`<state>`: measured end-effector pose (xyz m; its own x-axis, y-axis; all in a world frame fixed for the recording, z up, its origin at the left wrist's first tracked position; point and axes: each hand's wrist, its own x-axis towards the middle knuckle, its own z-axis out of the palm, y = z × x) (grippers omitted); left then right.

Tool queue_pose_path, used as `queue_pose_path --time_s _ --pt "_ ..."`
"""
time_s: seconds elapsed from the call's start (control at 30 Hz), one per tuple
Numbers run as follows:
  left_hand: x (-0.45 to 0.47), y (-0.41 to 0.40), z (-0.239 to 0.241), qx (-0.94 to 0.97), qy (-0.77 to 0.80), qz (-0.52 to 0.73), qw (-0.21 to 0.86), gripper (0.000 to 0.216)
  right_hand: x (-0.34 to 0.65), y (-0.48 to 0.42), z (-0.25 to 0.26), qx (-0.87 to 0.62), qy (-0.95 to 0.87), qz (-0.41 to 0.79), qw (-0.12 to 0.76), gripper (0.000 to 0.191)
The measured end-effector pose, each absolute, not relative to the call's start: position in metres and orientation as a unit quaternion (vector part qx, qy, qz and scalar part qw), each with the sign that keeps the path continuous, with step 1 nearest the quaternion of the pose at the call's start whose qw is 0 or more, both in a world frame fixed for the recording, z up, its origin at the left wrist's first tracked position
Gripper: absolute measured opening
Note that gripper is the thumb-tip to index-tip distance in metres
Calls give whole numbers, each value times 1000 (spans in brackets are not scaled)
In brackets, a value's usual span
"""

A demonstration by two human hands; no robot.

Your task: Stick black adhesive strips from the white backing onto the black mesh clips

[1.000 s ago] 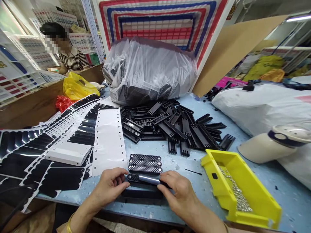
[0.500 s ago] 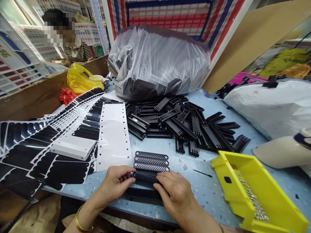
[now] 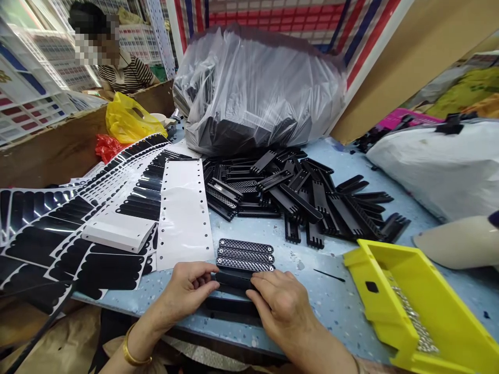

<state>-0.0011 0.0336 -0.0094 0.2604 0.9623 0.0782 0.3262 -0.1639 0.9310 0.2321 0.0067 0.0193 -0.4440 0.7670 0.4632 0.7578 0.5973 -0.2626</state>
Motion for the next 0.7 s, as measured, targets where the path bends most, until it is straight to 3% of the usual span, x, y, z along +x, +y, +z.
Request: queue_pose_path --time_s 0.47,0.7 --pt "-1 34 -8 663 483 375 432 21 230 9 20 -454 -859 4 239 28" --pt "-2 33 -9 667 476 378 430 22 229 10 22 -448 -853 8 266 25"
